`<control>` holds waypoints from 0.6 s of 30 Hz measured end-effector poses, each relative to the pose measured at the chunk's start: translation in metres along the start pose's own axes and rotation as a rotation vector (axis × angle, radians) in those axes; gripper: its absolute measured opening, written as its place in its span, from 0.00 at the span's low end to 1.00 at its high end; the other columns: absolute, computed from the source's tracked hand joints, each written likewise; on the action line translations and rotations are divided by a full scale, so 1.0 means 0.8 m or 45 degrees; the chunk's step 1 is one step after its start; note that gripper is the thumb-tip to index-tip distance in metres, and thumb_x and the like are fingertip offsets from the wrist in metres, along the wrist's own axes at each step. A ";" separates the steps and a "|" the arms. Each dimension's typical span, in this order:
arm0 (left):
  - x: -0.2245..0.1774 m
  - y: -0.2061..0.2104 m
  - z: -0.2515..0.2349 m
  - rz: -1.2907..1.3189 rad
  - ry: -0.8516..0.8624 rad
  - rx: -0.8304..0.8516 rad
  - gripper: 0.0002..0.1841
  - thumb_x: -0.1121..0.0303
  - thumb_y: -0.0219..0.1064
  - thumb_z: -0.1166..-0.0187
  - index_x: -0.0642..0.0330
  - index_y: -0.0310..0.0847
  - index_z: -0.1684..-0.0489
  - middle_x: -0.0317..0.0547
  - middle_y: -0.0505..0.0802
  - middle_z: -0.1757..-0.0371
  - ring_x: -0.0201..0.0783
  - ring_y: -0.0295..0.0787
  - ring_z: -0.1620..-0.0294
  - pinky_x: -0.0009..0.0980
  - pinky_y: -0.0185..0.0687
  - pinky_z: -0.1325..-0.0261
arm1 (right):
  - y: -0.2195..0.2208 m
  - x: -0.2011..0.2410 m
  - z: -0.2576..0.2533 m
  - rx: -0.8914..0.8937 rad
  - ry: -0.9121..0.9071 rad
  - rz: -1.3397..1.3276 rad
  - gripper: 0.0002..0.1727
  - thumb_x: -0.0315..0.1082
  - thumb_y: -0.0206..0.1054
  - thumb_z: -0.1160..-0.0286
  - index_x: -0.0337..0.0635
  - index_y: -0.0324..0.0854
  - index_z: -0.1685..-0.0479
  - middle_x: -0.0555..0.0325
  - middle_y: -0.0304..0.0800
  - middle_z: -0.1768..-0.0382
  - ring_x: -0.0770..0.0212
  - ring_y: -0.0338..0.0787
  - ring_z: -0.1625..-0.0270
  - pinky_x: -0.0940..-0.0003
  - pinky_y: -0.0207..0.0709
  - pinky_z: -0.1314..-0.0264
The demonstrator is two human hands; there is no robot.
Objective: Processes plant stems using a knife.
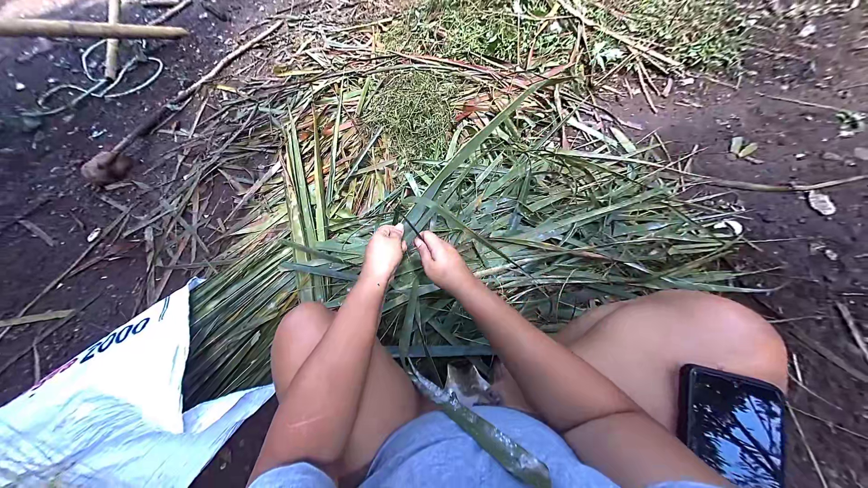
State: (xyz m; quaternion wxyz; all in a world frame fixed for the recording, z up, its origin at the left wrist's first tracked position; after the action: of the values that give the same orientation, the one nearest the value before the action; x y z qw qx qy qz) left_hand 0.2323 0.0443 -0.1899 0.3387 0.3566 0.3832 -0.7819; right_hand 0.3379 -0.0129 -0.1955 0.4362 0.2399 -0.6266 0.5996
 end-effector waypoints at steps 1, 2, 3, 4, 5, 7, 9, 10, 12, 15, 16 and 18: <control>0.000 0.000 0.001 0.107 0.007 -0.016 0.17 0.55 0.49 0.05 0.58 0.76 0.44 0.37 0.73 0.75 0.28 0.60 0.83 0.24 0.56 0.79 | -0.001 0.000 0.001 -0.070 -0.076 0.002 0.19 0.34 0.47 0.05 0.28 0.78 0.39 0.34 0.88 0.51 0.39 0.89 0.45 0.42 0.80 0.37; 0.000 0.000 0.003 0.218 0.012 -0.021 0.16 0.57 0.49 0.05 0.58 0.76 0.45 0.36 0.72 0.76 0.27 0.60 0.83 0.22 0.57 0.79 | 0.000 -0.001 0.002 -0.126 -0.134 0.000 0.18 0.33 0.48 0.05 0.27 0.79 0.40 0.35 0.89 0.53 0.39 0.90 0.47 0.42 0.81 0.40; 0.000 0.001 0.003 0.306 0.018 -0.020 0.15 0.58 0.49 0.05 0.58 0.76 0.48 0.34 0.71 0.77 0.26 0.60 0.84 0.21 0.57 0.79 | 0.001 0.000 0.003 -0.165 -0.171 -0.009 0.18 0.32 0.48 0.06 0.27 0.79 0.40 0.34 0.89 0.53 0.39 0.90 0.48 0.42 0.81 0.40; 0.000 0.002 0.004 0.371 0.018 -0.015 0.14 0.59 0.49 0.05 0.59 0.76 0.49 0.34 0.70 0.77 0.25 0.59 0.84 0.20 0.57 0.80 | 0.000 0.001 0.005 -0.195 -0.197 -0.009 0.18 0.32 0.49 0.06 0.26 0.79 0.40 0.34 0.89 0.53 0.39 0.91 0.48 0.42 0.82 0.40; 0.000 0.004 0.005 0.412 0.024 -0.011 0.14 0.59 0.49 0.05 0.59 0.76 0.49 0.33 0.70 0.78 0.25 0.59 0.85 0.19 0.58 0.80 | 0.000 0.002 0.006 -0.215 -0.213 -0.005 0.18 0.32 0.49 0.06 0.26 0.80 0.40 0.33 0.89 0.53 0.38 0.91 0.49 0.42 0.82 0.41; -0.002 0.005 0.008 0.440 0.035 0.000 0.13 0.60 0.49 0.05 0.59 0.75 0.51 0.33 0.70 0.79 0.24 0.59 0.85 0.19 0.58 0.80 | -0.002 0.005 0.007 -0.236 -0.234 0.012 0.18 0.31 0.49 0.07 0.26 0.80 0.40 0.33 0.89 0.53 0.38 0.91 0.49 0.42 0.82 0.42; -0.004 0.007 0.012 0.467 0.027 0.002 0.13 0.60 0.49 0.05 0.58 0.74 0.53 0.33 0.70 0.79 0.24 0.60 0.86 0.18 0.57 0.81 | -0.004 0.007 0.007 -0.234 -0.236 0.022 0.18 0.31 0.49 0.07 0.26 0.80 0.39 0.33 0.89 0.51 0.37 0.91 0.47 0.42 0.82 0.40; -0.003 0.010 0.013 0.487 0.015 0.012 0.13 0.61 0.50 0.05 0.58 0.74 0.53 0.33 0.71 0.79 0.23 0.60 0.86 0.17 0.58 0.82 | -0.004 0.007 0.007 -0.235 -0.235 0.026 0.18 0.30 0.49 0.07 0.26 0.80 0.39 0.32 0.89 0.49 0.37 0.91 0.46 0.42 0.81 0.38; 0.000 0.016 0.016 0.535 -0.003 0.035 0.12 0.62 0.50 0.05 0.60 0.75 0.53 0.33 0.71 0.80 0.23 0.60 0.88 0.16 0.58 0.83 | -0.006 0.007 0.008 -0.281 -0.262 0.035 0.17 0.30 0.50 0.07 0.25 0.81 0.40 0.32 0.90 0.50 0.37 0.92 0.46 0.42 0.82 0.39; 0.001 0.030 0.024 0.525 -0.013 0.105 0.13 0.63 0.49 0.05 0.60 0.74 0.56 0.33 0.70 0.81 0.23 0.61 0.88 0.16 0.58 0.83 | -0.010 0.003 0.006 -0.293 -0.206 0.101 0.16 0.28 0.51 0.08 0.22 0.80 0.47 0.31 0.88 0.52 0.36 0.91 0.47 0.41 0.82 0.41; 0.001 0.032 0.026 0.538 -0.028 0.115 0.13 0.63 0.49 0.05 0.61 0.74 0.55 0.33 0.70 0.81 0.23 0.61 0.88 0.16 0.58 0.84 | -0.010 0.000 0.005 -0.298 -0.188 0.152 0.15 0.28 0.51 0.09 0.22 0.80 0.49 0.30 0.88 0.51 0.35 0.91 0.46 0.40 0.82 0.41; 0.002 0.036 0.032 0.583 -0.078 0.138 0.12 0.63 0.49 0.05 0.60 0.74 0.54 0.33 0.70 0.82 0.23 0.61 0.89 0.15 0.58 0.85 | -0.015 0.000 0.008 -0.390 -0.215 0.320 0.14 0.25 0.53 0.12 0.22 0.81 0.49 0.31 0.89 0.47 0.34 0.92 0.43 0.40 0.83 0.41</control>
State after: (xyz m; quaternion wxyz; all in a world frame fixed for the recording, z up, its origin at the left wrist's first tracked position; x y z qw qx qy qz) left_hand 0.2473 0.0086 -0.1900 0.4991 0.4280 0.2392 -0.7145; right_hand 0.3459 -0.0207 -0.1883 0.3352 0.1401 -0.7696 0.5251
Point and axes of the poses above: each hand's wrist, its own z-axis away from the middle knuckle, its own y-axis out of the palm, x = y × z, the point moved 10 cm from there along -z, towards the middle knuckle
